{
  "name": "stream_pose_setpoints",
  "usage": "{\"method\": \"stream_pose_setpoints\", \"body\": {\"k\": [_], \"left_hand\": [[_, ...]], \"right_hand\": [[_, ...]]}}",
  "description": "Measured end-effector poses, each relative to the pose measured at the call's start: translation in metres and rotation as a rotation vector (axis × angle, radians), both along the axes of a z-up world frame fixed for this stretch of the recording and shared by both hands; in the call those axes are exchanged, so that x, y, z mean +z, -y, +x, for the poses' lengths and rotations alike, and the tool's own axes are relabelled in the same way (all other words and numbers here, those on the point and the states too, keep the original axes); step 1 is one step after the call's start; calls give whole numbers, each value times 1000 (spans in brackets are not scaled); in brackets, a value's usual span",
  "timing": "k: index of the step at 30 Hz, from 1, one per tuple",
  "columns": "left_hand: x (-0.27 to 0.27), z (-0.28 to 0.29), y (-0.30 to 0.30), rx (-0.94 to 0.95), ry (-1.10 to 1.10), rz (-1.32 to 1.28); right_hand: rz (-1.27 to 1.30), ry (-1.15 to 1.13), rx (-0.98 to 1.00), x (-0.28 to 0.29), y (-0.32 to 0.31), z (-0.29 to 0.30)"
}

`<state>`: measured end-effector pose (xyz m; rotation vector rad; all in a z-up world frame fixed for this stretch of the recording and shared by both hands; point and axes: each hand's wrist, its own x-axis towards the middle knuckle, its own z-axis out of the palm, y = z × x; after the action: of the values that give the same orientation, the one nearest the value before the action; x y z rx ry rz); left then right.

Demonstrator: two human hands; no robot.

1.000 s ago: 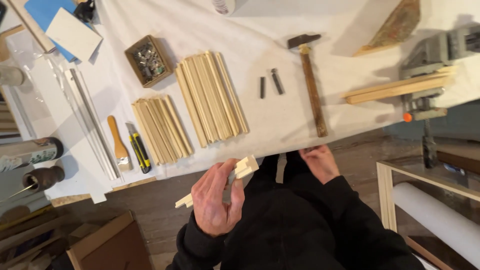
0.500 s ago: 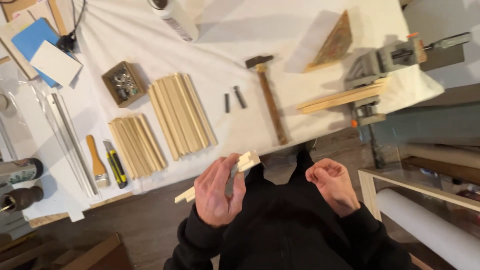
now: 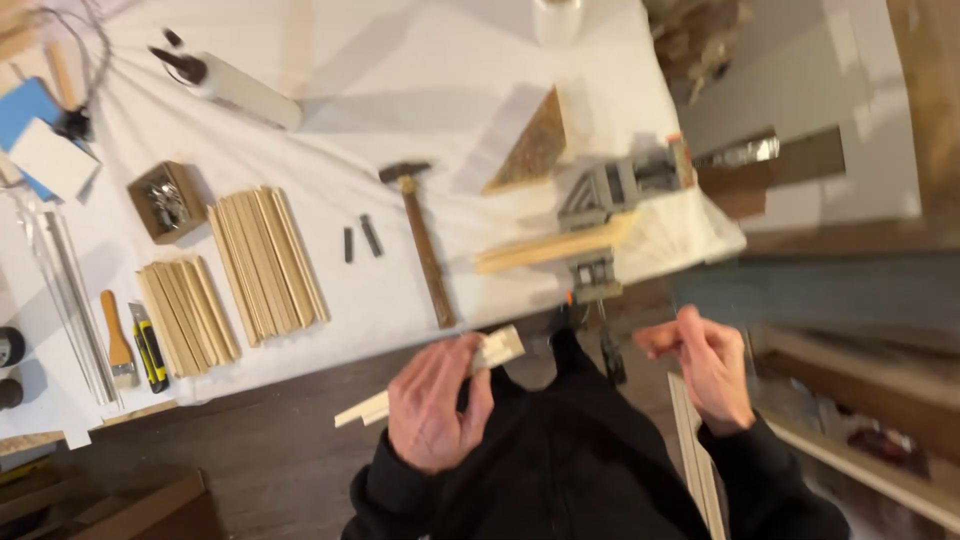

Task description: Assembling wooden frame corners using wood glue, a corner clamp, and a hammer.

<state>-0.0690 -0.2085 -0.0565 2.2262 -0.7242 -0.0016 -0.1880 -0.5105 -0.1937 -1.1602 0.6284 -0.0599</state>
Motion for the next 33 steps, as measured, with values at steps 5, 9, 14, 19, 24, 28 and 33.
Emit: {"method": "stream_pose_setpoints", "body": {"k": [5, 9, 14, 19, 24, 28, 33], "left_hand": [[3, -3, 19, -7, -19, 49], [1, -4, 21, 42, -34, 46], [-8, -7, 14, 113, -47, 28], [-16, -11, -2, 150, -87, 9], [-46, -17, -34, 265, -110, -19], [-64, -7, -56, 362, -253, 8], [-54, 23, -68, 271, -241, -11]], "right_hand": [[-185, -69, 72, 15, 29, 23], [-267, 0, -87, -59, 66, 39], [-432, 154, 146, -43, 74, 198], [-1357, 347, 399, -56, 85, 353], [-1447, 119, 496, -68, 69, 439], [-1410, 59, 560, -68, 43, 465], [-1492, 571, 599, -75, -43, 536]]}}
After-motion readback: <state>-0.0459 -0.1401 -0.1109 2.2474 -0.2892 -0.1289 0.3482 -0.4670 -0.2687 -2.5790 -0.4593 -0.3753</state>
